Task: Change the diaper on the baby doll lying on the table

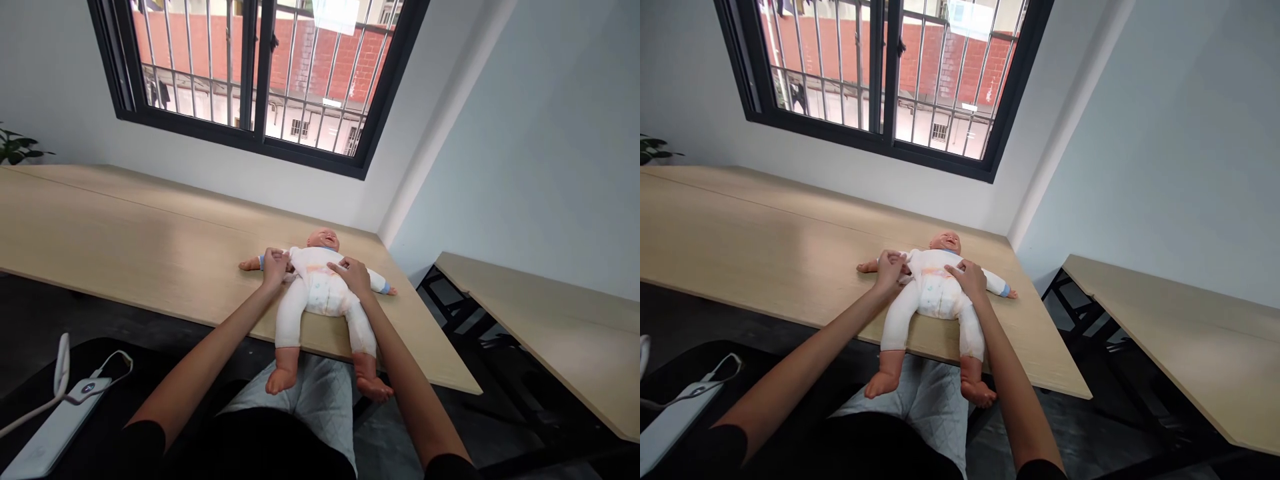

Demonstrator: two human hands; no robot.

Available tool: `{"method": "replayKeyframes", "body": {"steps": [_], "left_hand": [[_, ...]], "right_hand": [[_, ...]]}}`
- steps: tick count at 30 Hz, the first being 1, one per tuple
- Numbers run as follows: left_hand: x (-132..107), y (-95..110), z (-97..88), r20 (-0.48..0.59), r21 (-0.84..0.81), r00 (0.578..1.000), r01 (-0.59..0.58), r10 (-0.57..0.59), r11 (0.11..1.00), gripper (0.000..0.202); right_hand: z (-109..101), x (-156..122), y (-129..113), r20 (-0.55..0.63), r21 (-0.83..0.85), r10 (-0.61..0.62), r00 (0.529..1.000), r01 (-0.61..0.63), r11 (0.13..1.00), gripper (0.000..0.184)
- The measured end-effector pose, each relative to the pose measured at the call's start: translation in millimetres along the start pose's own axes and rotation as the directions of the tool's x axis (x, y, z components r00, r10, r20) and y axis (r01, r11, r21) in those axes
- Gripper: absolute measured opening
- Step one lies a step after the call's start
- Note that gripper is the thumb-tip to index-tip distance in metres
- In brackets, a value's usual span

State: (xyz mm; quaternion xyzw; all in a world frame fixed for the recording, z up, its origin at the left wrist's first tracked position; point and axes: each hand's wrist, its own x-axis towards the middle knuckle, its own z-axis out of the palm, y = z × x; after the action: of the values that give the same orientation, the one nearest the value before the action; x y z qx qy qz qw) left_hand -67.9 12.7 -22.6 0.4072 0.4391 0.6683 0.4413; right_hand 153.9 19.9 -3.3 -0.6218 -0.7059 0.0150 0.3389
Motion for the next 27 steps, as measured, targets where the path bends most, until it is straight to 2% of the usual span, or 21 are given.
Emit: {"method": "replayKeyframes", "body": {"steps": [1,2,3,4,5,6,7,8,9,10,12,15,17,19,22,25,27], "left_hand": [[-4.3,6.1,0.3,-0.059,0.064,0.992,-0.112,0.116,0.992,0.014],[-10.7,13.1,1.1,-0.053,0.155,0.967,-0.239,0.249,0.959,0.01],[-18.9,20.6,2.5,0.031,0.259,0.922,-0.379,0.385,0.888,0.006],[-28.2,28.0,4.8,0.197,0.342,0.855,-0.518,0.479,0.784,0.006],[-37.9,34.6,8.0,0.416,0.38,0.759,-0.646,0.501,0.663,0.011],[-47.2,40.0,12.1,0.612,0.387,0.644,-0.75,0.458,0.537,0.016],[-55.4,43.5,17.0,0.757,0.375,0.534,-0.827,0.378,0.418,0.024],[-61.9,45.1,22.5,0.85,0.355,0.446,-0.879,0.281,0.319,0.036],[-66.5,44.6,28.2,0.901,0.342,0.389,-0.909,0.19,0.238,0.049],[-69.2,42.5,34.0,0.927,0.334,0.356,-0.926,0.116,0.176,0.06],[-70.5,35.2,44.7,0.943,0.328,0.331,-0.941,0.026,0.087,0.073],[-70.1,25.0,56.9,0.947,0.321,0.321,-0.947,-0.016,-0.014,0.074],[-72.1,21.6,62.8,0.942,0.334,0.336,-0.941,-0.017,-0.054,0.074],[-75.5,20.3,67.2,0.934,0.355,0.356,-0.932,-0.008,-0.072,0.078],[-78.8,19.8,70.8,0.924,0.382,0.383,-0.921,0.0,-0.074,0.077],[-78.6,19.0,70.0,0.925,0.379,0.38,-0.922,-0.001,-0.074,0.068],[-78.0,18.3,67.9,0.929,0.37,0.37,-0.927,0.014,-0.065,0.064]], "right_hand": [[-0.5,-0.4,-0.1,0.004,-0.023,0.0,1.0,0.0,1.0,0.042],[-1.1,-0.5,-0.6,0.012,-0.047,-0.002,1.0,0.003,0.999,0.042],[-1.6,-0.5,-1.3,0.02,-0.071,-0.008,1.0,0.009,0.997,0.041],[-2.1,-0.3,-2.3,0.027,-0.091,-0.014,1.0,0.017,0.996,0.041],[-2.6,0.1,-3.4,0.034,-0.105,-0.02,0.999,0.023,0.994,0.04],[-3.1,0.7,-4.5,0.039,-0.116,-0.021,0.999,0.025,0.993,0.039],[-3.5,1.4,-5.4,0.041,-0.124,-0.016,0.999,0.021,0.992,0.038],[-3.9,2.2,-6.0,0.044,-0.132,-0.007,0.999,0.012,0.991,0.038],[-4.3,3.1,-5.9,0.048,-0.141,0.006,0.999,0.0,0.99,0.037],[-4.6,3.8,-5.0,0.047,-0.148,0.023,0.999,-0.015,0.989,0.037],[-5.4,4.3,0.3,0.023,-0.147,0.06,0.998,-0.056,0.987,0.036],[-7.6,0.8,18.4,-0.081,-0.09,0.124,0.989,-0.131,0.987,0.034],[-10.0,-4.5,35.4,-0.135,-0.024,0.165,0.977,-0.17,0.985,0.033],[-13.0,-11.3,52.9,-0.134,0.023,0.206,0.969,-0.204,0.979,0.03],[-16.3,-21.4,74.6,-0.016,0.036,0.238,0.971,-0.238,0.971,0.024],[-15.2,-28.3,88.2,0.172,0.082,0.118,0.978,-0.133,0.988,0.023],[-12.4,-30.8,93.3,0.239,0.111,0.025,0.971,-0.053,0.992,0.02]]}}
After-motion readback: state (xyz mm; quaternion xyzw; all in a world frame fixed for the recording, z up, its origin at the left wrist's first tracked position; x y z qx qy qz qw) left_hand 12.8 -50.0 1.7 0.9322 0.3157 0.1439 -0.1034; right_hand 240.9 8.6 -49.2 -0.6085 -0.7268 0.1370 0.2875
